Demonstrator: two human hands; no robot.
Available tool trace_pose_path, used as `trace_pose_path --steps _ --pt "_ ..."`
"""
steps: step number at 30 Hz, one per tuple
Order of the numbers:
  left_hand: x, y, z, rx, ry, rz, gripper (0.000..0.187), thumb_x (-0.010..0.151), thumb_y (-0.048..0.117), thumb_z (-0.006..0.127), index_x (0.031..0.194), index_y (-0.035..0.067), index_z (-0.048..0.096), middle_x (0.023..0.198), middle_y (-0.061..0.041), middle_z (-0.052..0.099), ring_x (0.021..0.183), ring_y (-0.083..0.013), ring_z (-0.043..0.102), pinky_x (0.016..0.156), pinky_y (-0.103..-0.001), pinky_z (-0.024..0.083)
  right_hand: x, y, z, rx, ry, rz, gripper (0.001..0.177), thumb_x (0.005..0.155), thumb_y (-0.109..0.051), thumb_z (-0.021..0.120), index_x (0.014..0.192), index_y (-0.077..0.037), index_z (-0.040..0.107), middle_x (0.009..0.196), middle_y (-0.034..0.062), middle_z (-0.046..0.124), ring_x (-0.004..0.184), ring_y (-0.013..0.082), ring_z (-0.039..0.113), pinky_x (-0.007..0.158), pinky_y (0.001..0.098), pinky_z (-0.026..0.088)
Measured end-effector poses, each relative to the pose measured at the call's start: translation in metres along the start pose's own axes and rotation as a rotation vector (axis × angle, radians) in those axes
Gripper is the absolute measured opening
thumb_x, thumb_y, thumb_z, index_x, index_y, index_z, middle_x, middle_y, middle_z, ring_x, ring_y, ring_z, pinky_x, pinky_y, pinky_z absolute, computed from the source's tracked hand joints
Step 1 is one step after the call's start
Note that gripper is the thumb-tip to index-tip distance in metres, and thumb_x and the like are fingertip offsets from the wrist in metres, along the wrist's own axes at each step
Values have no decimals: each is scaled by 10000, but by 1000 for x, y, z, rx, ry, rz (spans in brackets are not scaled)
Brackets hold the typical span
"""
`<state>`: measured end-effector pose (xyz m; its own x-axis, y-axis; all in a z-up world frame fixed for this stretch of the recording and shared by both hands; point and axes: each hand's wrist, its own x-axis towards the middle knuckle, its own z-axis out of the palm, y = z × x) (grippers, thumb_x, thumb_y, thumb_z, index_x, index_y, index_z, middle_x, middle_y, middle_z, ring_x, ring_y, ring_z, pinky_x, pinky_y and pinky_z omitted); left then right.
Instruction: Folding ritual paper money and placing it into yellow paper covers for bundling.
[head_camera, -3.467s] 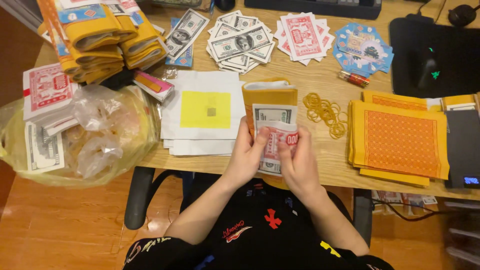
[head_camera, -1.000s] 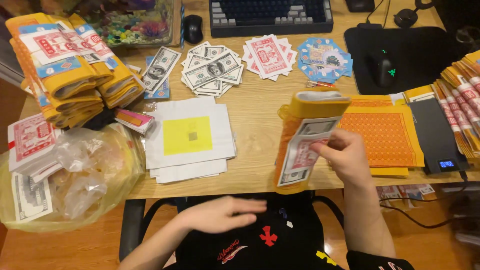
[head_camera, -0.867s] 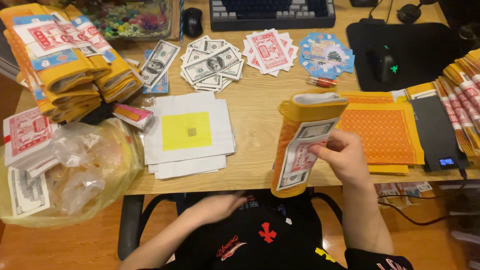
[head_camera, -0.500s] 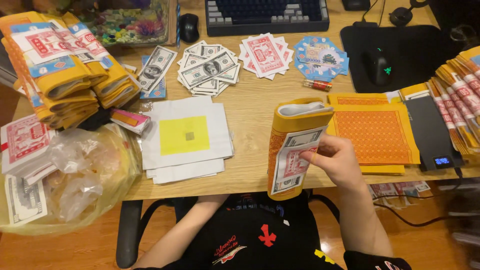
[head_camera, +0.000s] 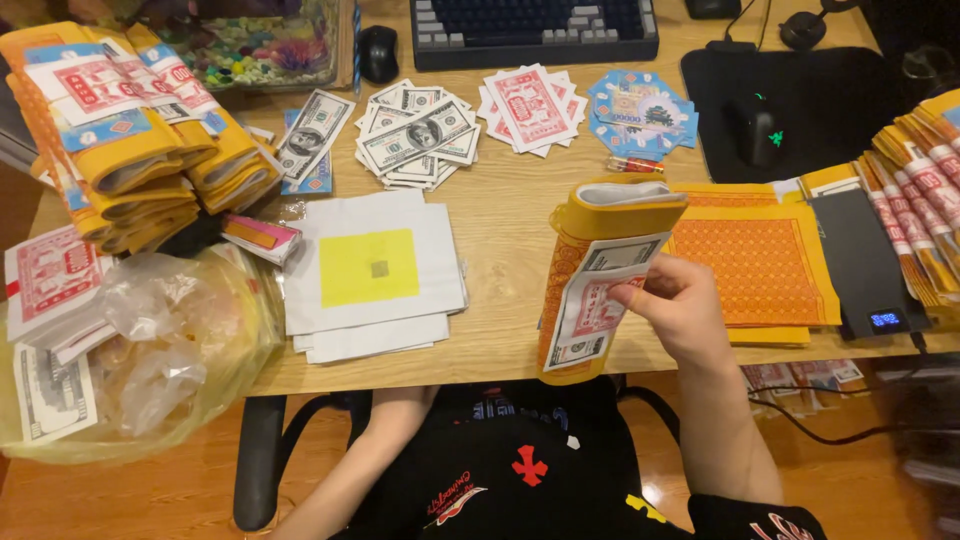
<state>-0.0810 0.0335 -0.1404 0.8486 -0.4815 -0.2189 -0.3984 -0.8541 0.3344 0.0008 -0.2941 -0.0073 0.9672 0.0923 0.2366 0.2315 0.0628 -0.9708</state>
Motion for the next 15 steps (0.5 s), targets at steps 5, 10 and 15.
trace_pose_path --steps 5,10,15 --pt "-14 -2 25 75 24 -68 652 877 450 660 1310 13 442 1229 -255 575 1078 -461 572 792 -552 537 0 -14 14 -88 1 133 262 767 -26 733 1017 35 683 1026 130 726 927 188 680 827 301 565" --pt "-27 51 -139 -401 -184 311 410 974 380 488 1263 96 554 1171 -134 664 1047 -323 632 861 -405 475 4 -27 47 -114 4 159 218 793 -27 722 1003 23 692 1023 134 732 908 175 687 811 287 568" --pt "-4 97 -182 -429 640 580 201 949 141 621 1094 3 641 1069 -117 674 969 -256 665 887 -374 531 4 -57 84 -461 7 -30 141 823 -43 712 960 -7 708 908 67 736 789 107 660 735 235 548"
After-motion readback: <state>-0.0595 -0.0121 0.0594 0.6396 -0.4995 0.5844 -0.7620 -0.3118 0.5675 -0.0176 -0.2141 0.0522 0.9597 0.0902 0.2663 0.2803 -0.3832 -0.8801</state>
